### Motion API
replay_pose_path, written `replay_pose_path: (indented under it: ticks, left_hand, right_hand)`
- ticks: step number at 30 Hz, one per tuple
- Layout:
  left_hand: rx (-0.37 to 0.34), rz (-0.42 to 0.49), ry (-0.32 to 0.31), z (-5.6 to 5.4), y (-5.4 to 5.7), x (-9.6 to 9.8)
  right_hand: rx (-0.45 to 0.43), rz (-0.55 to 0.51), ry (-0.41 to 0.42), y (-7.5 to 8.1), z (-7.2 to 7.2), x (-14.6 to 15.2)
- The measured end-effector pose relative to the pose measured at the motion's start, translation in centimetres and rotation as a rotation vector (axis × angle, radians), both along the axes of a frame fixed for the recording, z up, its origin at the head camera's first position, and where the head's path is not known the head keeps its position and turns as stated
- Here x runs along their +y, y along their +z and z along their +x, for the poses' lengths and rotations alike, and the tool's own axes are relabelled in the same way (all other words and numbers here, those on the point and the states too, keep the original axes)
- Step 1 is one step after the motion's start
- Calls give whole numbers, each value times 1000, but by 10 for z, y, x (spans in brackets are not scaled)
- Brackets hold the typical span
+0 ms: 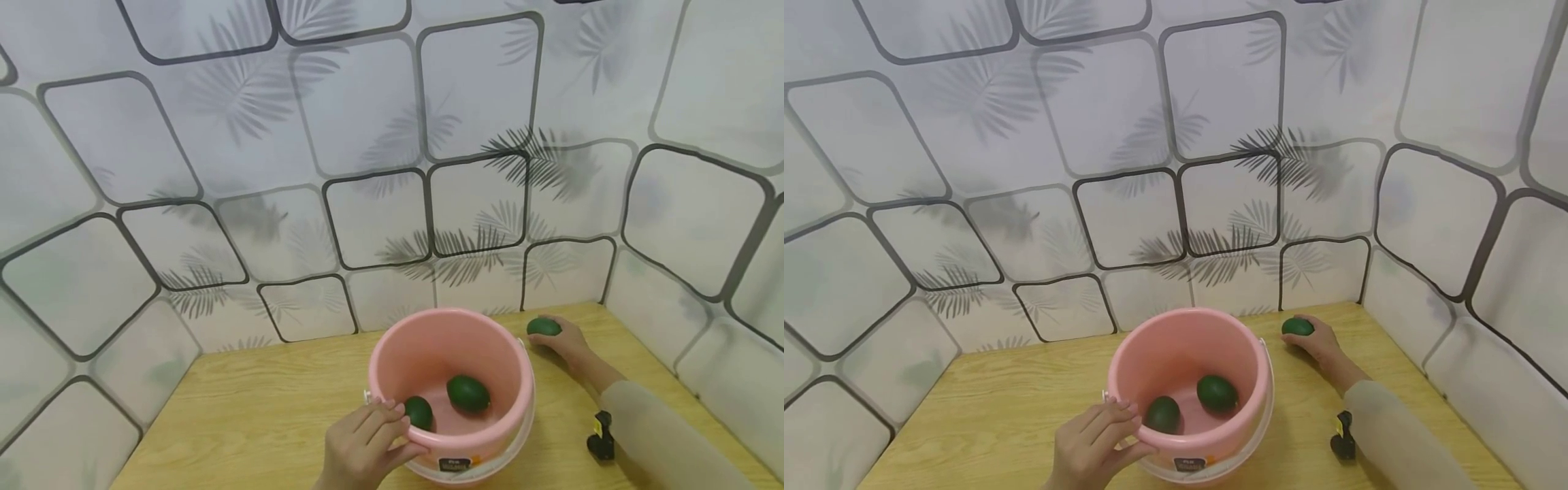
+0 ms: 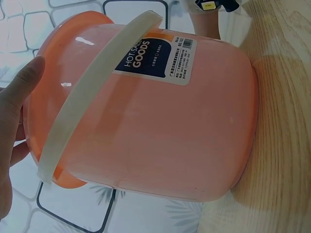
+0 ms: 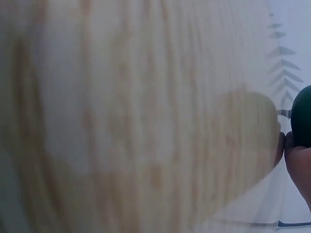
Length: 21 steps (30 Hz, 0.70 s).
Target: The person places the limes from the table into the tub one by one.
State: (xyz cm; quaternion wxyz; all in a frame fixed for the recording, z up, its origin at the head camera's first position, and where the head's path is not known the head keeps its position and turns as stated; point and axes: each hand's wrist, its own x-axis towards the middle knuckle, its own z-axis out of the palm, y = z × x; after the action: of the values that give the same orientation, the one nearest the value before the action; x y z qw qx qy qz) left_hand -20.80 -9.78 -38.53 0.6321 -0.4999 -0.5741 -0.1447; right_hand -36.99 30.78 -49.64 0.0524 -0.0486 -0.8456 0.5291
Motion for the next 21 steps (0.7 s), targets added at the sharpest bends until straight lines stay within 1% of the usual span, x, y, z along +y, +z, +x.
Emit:
replay_pose_path:
  ticks: [5,12,17,21]
  left_hand:
    - [8,2,4,-2,0,1]
    - [2,-1,5,-4,2,3]
    - [-2,-6,3,-5,4,4]
    - [-12,-4,3,-5,7,5]
  right_hand:
    - [10,44,25,3,-1,2]
    - [54,77,67,6,-3,3]
    - [51,109,98,8,-7,4]
    - [50,105,124,12,-9,3]
